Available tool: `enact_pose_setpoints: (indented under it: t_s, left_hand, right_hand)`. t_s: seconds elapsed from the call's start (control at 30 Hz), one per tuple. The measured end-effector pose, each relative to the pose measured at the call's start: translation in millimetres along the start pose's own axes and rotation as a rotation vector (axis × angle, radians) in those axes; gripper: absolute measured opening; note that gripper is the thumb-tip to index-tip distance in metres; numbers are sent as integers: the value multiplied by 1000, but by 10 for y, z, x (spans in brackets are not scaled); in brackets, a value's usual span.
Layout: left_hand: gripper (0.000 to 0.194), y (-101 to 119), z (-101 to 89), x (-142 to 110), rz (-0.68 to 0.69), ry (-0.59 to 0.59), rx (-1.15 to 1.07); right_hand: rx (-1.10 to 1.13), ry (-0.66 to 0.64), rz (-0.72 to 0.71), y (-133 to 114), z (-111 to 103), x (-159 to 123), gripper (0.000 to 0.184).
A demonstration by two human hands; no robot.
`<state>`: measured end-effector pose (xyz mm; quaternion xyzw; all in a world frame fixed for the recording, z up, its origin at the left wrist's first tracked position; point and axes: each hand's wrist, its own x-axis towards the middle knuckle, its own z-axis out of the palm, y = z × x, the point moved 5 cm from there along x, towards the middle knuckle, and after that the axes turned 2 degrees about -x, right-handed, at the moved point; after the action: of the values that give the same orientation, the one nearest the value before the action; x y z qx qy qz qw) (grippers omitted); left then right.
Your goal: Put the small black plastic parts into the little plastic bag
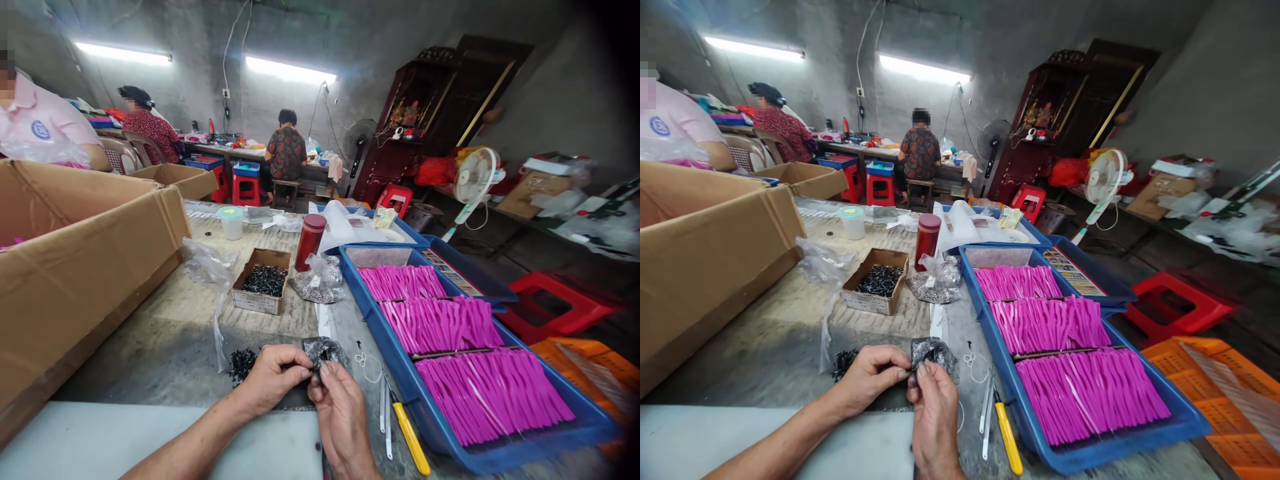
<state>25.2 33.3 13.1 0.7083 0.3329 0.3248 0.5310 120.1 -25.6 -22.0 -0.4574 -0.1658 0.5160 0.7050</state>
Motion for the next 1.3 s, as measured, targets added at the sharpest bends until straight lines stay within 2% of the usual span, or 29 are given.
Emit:
enact_pose_setpoints:
  t_s: [0.4, 0.73, 1.3]
  left_hand:
    - [11, -2, 3, -1, 10, 3, 4]
    - [11, 21, 10, -2, 77, 8, 75]
    - [10, -33, 13, 5, 10, 1, 10]
  right_hand:
    - [-4, 28, -10, -10, 2, -15, 20]
    - [35, 26, 20, 30, 3, -13, 16]
    - [45, 23, 25, 44, -12, -5, 16]
